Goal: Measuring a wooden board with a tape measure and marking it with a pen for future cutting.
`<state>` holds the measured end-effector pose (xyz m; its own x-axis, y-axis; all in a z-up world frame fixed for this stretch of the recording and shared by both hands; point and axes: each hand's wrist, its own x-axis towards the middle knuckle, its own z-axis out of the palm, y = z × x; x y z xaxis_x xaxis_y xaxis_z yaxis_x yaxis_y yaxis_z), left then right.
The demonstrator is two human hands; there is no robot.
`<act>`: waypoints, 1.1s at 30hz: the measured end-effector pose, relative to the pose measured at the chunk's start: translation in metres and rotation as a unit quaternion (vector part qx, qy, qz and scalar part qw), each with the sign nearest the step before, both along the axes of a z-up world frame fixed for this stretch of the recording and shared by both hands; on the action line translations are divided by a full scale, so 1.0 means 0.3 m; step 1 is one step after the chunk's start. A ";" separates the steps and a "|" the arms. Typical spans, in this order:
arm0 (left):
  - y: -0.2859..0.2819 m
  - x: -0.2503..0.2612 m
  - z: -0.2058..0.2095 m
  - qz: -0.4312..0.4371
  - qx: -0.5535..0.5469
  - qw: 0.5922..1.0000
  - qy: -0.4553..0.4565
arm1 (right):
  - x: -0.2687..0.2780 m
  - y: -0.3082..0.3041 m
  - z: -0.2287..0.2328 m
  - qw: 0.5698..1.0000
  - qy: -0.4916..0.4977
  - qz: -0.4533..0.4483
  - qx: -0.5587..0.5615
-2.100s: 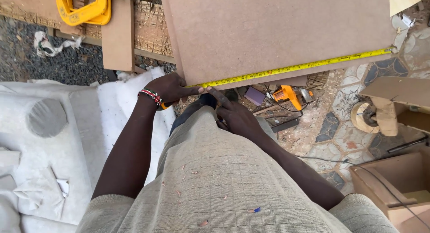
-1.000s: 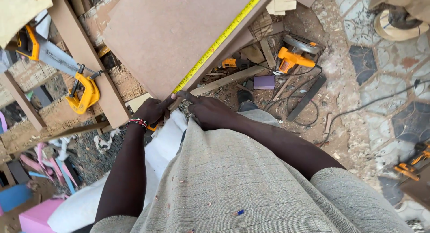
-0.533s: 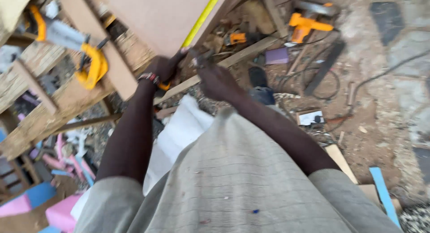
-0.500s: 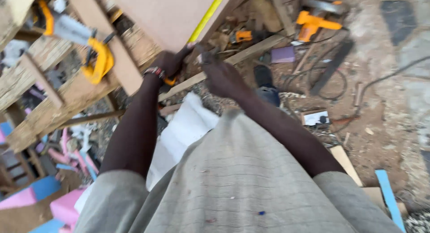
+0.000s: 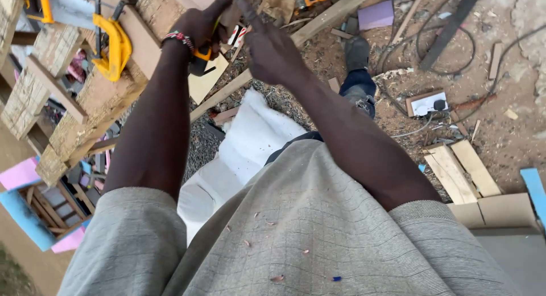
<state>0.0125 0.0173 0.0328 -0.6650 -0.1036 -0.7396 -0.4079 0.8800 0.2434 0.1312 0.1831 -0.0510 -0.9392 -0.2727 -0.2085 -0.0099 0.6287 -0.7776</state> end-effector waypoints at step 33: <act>-0.004 0.014 0.017 0.007 0.021 1.000 0.000 | 0.675 0.012 -0.217 0.972 -0.188 0.143 -0.011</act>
<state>0.0167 0.0160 0.0378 -0.6643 -0.0819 -0.7430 -0.4193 0.8637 0.2797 0.3338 0.1867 -0.1162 -0.6828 -0.5200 -0.5132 0.1056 0.6248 -0.7736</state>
